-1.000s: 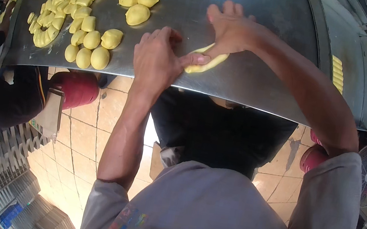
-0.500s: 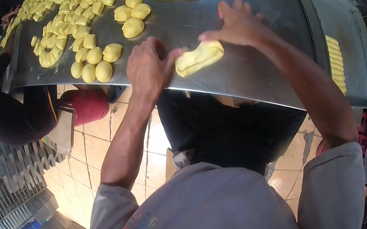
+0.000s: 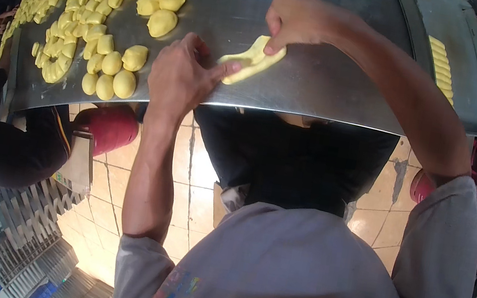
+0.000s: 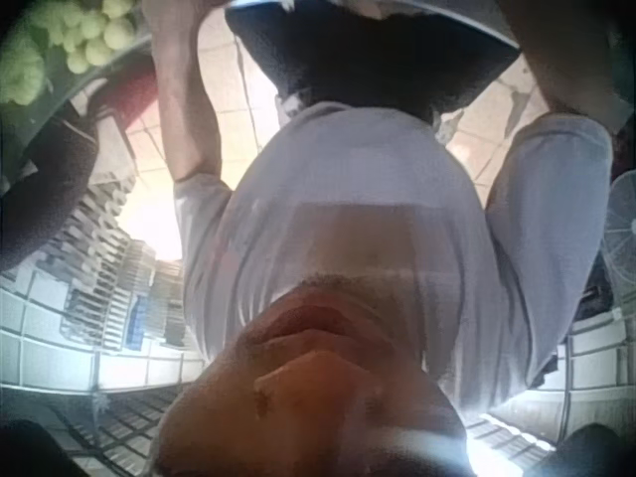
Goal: The person shapes pieces of dough into long rolls by hand on a metal table and arranges the rolled dough pieces in rows inside a baking tray.
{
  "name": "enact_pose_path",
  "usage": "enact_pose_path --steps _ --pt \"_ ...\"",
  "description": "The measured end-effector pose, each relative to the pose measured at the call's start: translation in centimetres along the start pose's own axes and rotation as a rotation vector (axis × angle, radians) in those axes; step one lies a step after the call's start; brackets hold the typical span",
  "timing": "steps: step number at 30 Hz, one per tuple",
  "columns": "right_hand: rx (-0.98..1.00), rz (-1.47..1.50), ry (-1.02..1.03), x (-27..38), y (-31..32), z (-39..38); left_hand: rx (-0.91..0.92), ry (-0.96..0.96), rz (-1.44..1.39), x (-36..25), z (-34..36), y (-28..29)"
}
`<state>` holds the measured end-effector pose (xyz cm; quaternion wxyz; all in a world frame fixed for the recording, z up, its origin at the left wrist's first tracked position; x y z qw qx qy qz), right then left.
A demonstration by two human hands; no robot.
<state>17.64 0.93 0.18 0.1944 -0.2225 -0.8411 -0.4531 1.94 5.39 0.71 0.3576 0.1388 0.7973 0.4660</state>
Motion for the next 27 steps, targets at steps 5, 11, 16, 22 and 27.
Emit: enact_pose_path --steps 5,11,16,22,27 --pt "-0.105 -0.342 -0.269 -2.6 2.1 -0.3 -0.192 -0.191 0.175 0.1 -0.2 -0.4" --pt "0.106 -0.322 -0.315 -1.0 0.4 1.9 -0.053 -0.144 0.078 -0.6 1.0 0.1" --pt "0.306 -0.388 -0.327 -1.1 0.5 2.5 -0.075 -0.073 0.233 -0.9 0.6 0.2" --pt "0.121 -0.253 -0.230 -3.3 1.3 -0.8 -0.127 -0.261 0.200 -0.3 0.2 0.0" --pt "0.080 -0.271 -0.224 -4.0 0.8 -0.4 -0.109 -0.255 0.247 -1.7 -0.2 0.2"
Point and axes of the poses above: each hand's wrist, its own z-axis towards the middle knuckle, its own y-axis out of the back of the hand, x = y × z, the point moved 8 cm from there along z, towards the middle knuckle, and after that the axes turned 14 degrees about x, right-handed, at the moved point
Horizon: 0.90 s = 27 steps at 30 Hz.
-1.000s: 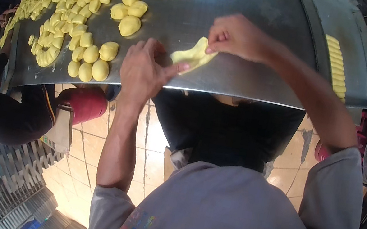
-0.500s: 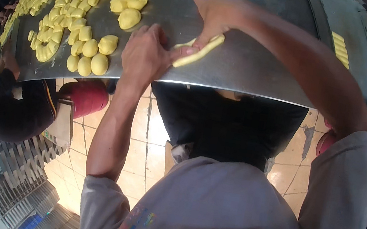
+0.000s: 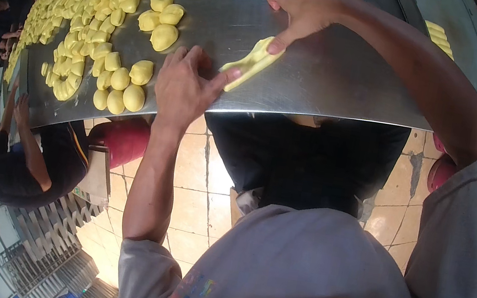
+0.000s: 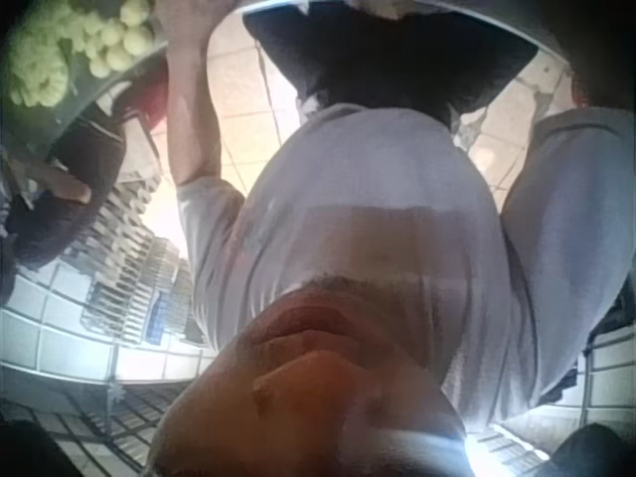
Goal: The person shapes pieces of dough into long rolls by hand on a metal table and arranges the rolled dough pieces in rows inside a baking tray.
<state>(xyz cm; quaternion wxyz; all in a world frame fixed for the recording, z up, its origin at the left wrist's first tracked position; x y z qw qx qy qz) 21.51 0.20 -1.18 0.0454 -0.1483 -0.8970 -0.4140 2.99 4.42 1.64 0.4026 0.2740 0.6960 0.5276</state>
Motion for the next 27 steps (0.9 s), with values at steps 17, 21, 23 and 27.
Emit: enact_pose_path --steps 17,21,23,27 --pt "-0.036 -0.116 -0.243 3.1 1.5 0.0 -0.018 -0.009 -0.002 0.8 1.4 0.2" --pt "0.064 0.005 -0.099 1.9 0.1 1.2 -0.024 -0.020 -0.049 0.7 1.7 -0.1" --pt "0.054 -0.014 -0.101 2.6 -0.3 1.3 0.057 0.087 -0.060 0.5 2.1 -0.2" --pt "-0.031 -0.053 -0.269 2.7 1.0 0.7 0.127 0.218 -0.040 0.9 2.2 -0.2"
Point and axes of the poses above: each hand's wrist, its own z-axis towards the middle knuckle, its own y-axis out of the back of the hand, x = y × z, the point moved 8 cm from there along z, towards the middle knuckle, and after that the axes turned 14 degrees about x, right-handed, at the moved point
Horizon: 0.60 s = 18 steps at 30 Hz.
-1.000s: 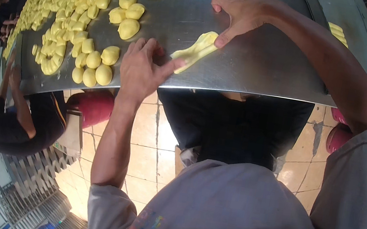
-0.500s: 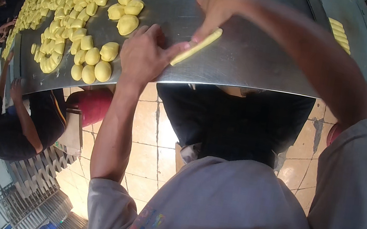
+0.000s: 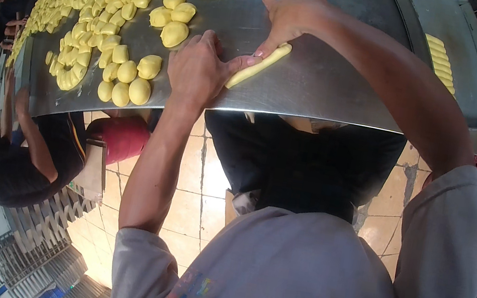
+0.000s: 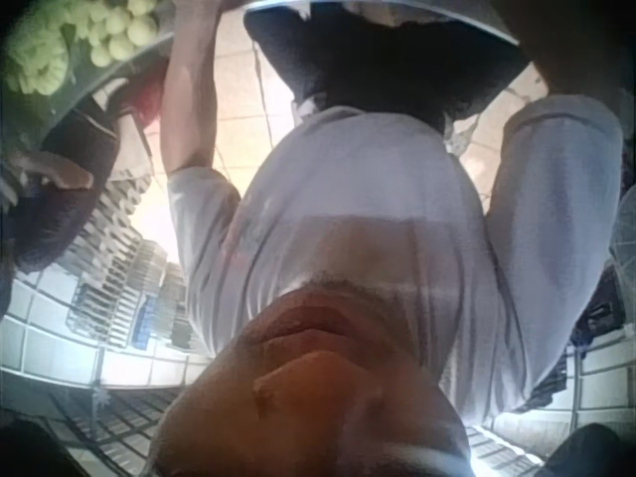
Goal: The person shapes pieces of dough into long rolls by hand on a metal table and arranges the rolled dough pieces in rows inside a baking tray.
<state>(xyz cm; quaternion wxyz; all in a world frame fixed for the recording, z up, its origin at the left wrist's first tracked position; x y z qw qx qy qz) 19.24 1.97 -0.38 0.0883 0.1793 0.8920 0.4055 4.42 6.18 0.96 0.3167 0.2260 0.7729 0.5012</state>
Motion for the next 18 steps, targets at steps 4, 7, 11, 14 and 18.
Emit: enact_pose_path --steps 4,7,11,14,18 --pt "0.023 0.101 0.217 -1.1 -0.2 0.3 -0.130 -0.198 -0.020 0.4 -0.4 0.2" --pt "0.008 0.073 0.206 -1.4 -0.8 0.1 -0.138 -0.198 -0.058 0.2 -0.7 0.1" --pt "-0.042 0.135 0.130 -1.2 -0.7 0.6 -0.130 -0.153 -0.096 1.0 -0.1 0.2" --pt "-0.124 0.125 0.150 -1.7 0.1 1.0 -0.201 -0.299 -0.055 0.7 -0.4 0.7" --pt "-0.211 0.197 0.232 -1.9 -0.7 1.0 -0.055 -0.127 -0.161 1.3 -0.4 -0.4"
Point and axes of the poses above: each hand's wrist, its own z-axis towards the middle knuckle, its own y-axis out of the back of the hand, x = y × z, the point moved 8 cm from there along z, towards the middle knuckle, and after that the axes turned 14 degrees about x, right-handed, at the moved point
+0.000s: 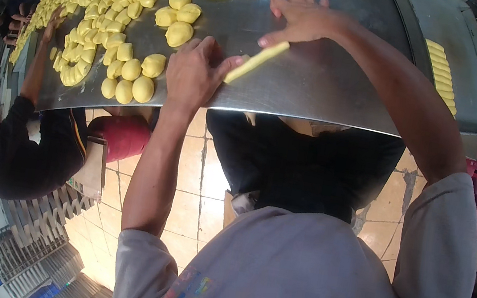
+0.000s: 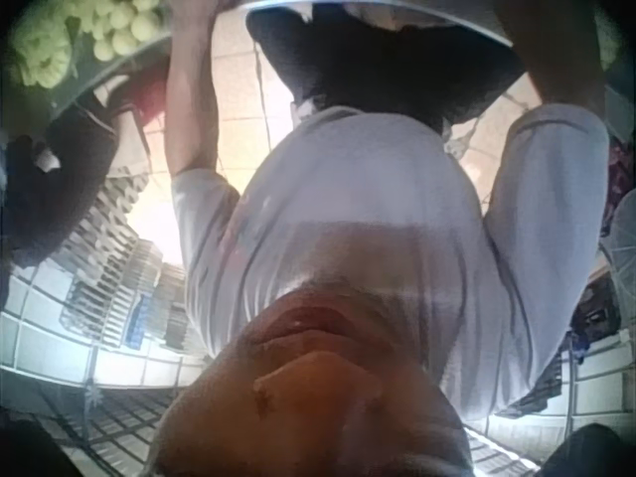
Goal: The person shapes pieces of dough into long rolls by hand on a metal table and arranges the rolled dough pieces in rows inside a baking tray.
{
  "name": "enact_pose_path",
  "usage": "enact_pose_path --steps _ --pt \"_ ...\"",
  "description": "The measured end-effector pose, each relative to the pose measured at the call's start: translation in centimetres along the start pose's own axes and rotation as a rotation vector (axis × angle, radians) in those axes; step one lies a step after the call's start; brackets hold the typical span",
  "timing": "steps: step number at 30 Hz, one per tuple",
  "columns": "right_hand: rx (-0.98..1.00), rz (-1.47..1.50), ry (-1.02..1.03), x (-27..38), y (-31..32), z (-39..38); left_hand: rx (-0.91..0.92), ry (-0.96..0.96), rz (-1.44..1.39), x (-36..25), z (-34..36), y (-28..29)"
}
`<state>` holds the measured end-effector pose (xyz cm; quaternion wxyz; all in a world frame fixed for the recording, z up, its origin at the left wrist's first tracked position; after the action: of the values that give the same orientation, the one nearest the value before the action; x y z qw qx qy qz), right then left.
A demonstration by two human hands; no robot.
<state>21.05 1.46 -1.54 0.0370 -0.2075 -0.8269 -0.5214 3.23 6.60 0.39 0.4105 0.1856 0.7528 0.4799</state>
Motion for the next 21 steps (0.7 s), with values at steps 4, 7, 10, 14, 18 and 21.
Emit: enact_pose_path --steps 4,7,10,14,18,21 --pt "0.112 0.082 0.053 -0.2 0.4 0.1 -0.116 -0.071 0.190 0.2 -0.1 0.0" --pt "0.013 0.082 0.050 -0.3 -0.1 -0.1 -0.192 -0.119 0.199 0.2 -0.8 0.3" --pt "-0.170 0.004 0.078 -0.2 0.1 0.1 -0.213 -0.137 0.089 1.0 -1.5 0.3" --pt "0.082 0.005 0.186 -0.9 -0.1 1.2 -0.100 -0.179 -0.161 -0.4 -2.0 -0.8" --pt "-0.078 -0.045 0.397 5.5 -0.9 -1.9 -0.192 -0.279 0.084 -1.6 -3.8 -0.3" --pt "-0.130 0.107 0.470 4.6 1.0 -3.2 0.023 -0.257 -0.006 -1.8 -2.4 -0.7"
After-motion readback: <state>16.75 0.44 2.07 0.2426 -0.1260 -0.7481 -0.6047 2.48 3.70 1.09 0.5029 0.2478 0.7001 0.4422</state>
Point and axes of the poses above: each hand's wrist, its own z-axis towards the middle knuckle, its own y-axis out of the back of the hand, x = y × z, the point moved 8 cm from there along z, towards the middle knuckle, and after that the axes turned 14 degrees about x, right-handed, at the moved point
